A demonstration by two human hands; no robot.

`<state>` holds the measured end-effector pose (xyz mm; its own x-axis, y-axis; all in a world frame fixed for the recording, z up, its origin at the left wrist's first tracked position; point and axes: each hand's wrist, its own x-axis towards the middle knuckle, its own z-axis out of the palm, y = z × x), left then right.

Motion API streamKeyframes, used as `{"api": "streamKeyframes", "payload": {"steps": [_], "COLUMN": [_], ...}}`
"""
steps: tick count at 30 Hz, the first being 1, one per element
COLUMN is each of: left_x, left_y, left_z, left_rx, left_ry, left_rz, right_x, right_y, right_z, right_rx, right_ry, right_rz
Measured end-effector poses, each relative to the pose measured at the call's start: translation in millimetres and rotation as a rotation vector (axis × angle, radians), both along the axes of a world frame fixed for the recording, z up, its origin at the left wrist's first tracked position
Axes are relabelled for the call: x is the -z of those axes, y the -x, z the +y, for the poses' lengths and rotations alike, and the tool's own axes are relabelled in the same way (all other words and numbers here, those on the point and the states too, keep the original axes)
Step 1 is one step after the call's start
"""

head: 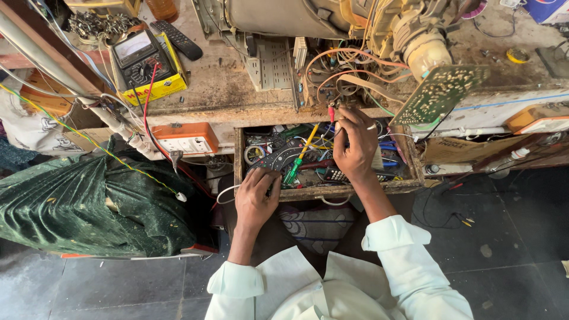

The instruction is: The person sits at a cluttered workbench and uses a multimeter to test a circuit board. They connect the multimeter probes to points on the board, adjust the probes, and handle the board and a remote control while checking readings.

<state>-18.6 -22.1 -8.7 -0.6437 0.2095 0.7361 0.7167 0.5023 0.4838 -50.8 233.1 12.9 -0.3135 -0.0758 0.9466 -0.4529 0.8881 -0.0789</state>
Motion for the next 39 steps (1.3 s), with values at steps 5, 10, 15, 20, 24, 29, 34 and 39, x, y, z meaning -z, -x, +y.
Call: {"api": "streamKeyframes", "payload": {"steps": [5,10,15,20,24,29,34,39], "left_x": [-3,-6,-8,-6,-5,-7,-8,-3], "left_y": [0,1,2,3,4,5,4,6], "left_z": [-2,-2,-3,-5,-6,-6,-3,-4], "left_rx": [0.005,-0.002,-0.006,0.001,-0.001,-0.003,-0.001,-0.007], "left_ry": [-0.001,-0.005,0.004,-0.005,-0.008,-0.007,-0.014,0.036], "left_rz": [-0.004,-0.001,-0.005,0.005,0.005,0.005,-0.011,0.024], "right_x": [-1,-5,-11,-16,-17,-18,-16,-16], "right_y": [2,5,7,6,4,1,-7,-28], "right_z": [-2,-3,-6,-13,-19,-24,-24,-18], "right_rx": [0.057,0.134,0.117,0.074,0.081,0.081,0.099,0.080], "right_ry": [-0.033,-0.063,-0.075,-0.067,-0.054,-0.023,-0.020,0.038], "right_rz": [-0.024,-0.083,-0.078,0.001,0.030,0.041,-0.019,-0.129]}}
